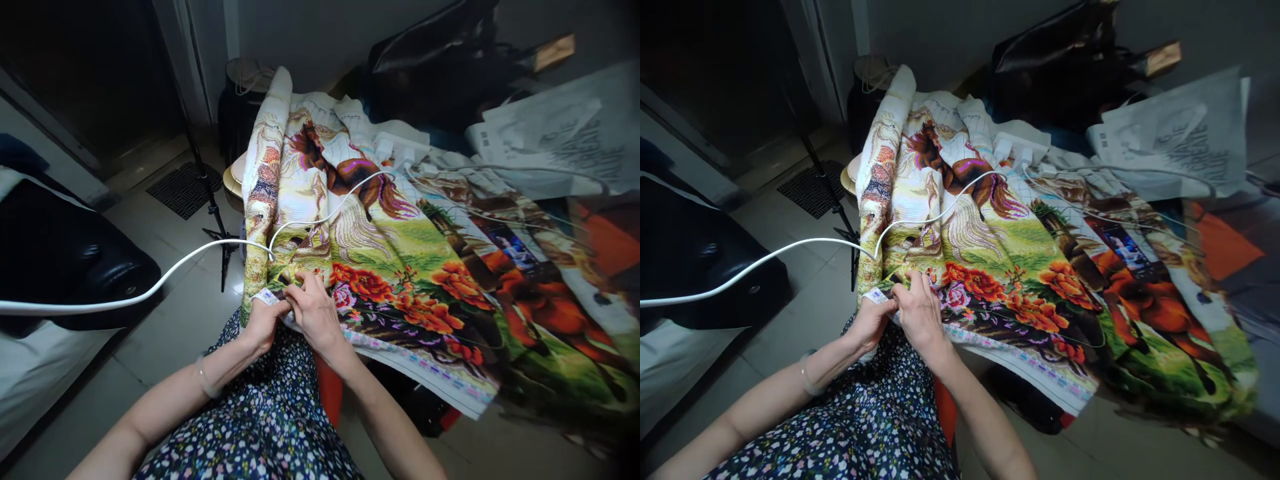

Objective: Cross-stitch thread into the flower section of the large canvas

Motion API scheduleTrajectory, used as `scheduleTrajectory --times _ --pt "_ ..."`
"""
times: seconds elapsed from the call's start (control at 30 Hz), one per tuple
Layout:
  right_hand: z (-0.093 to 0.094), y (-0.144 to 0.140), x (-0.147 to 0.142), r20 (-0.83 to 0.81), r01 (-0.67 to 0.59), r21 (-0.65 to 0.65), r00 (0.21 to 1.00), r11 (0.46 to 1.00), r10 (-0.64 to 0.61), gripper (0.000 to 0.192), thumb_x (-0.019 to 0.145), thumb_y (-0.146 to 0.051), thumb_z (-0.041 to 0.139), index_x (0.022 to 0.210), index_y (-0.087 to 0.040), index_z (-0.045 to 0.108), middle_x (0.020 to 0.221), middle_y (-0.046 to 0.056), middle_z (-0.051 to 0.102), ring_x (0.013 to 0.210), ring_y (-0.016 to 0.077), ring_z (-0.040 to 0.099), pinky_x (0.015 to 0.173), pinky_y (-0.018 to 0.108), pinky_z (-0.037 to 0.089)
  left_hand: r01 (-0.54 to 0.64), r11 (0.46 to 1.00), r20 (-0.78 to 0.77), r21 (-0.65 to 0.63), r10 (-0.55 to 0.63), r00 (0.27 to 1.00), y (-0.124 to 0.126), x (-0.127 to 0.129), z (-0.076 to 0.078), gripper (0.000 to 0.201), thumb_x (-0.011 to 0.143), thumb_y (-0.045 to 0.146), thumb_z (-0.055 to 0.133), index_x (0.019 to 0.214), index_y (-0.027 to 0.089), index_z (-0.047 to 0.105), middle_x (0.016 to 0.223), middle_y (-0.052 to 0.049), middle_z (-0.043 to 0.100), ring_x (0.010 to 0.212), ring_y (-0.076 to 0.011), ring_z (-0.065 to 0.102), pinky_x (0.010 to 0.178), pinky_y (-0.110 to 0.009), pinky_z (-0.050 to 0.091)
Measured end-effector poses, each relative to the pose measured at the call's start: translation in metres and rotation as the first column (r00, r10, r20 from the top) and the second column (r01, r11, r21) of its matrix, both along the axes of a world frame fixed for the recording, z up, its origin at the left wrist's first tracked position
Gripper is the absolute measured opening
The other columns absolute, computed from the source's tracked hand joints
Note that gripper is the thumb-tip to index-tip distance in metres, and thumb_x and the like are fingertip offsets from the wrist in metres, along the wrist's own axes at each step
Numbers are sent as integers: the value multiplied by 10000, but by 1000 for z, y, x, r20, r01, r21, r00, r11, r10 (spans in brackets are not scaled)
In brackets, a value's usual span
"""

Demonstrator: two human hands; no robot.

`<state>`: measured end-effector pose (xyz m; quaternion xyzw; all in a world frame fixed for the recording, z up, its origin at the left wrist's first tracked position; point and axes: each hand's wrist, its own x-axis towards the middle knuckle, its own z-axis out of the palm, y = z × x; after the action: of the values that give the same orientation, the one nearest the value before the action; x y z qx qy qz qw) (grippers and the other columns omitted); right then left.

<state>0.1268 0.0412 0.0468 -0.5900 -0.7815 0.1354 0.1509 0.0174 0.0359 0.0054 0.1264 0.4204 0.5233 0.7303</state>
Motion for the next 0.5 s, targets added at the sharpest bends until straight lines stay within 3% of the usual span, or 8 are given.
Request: scheduleTrajectory --times 0.3,0.5 --pt "3 5 20 -132 -69 -113 990 991 54 134 871 -119 542 927 -178 649 912 69 651 875 206 575 795 321 454 29 999 23 35 -30 999 -1 0 -2 297 549 119 777 835 109 699 842 -60 717 755 -166 633 750 -287 484" --pt "-8 1 5 27 -102 -43 994 994 103 136 881 -123 526 869 -201 637 819 66 631 798 203 570 686 285 424 -14 999 -34 40 16 999 0 0 -7 305 516 110 778 808 125 689 853 -51 718 747 -173 637 751 -298 484"
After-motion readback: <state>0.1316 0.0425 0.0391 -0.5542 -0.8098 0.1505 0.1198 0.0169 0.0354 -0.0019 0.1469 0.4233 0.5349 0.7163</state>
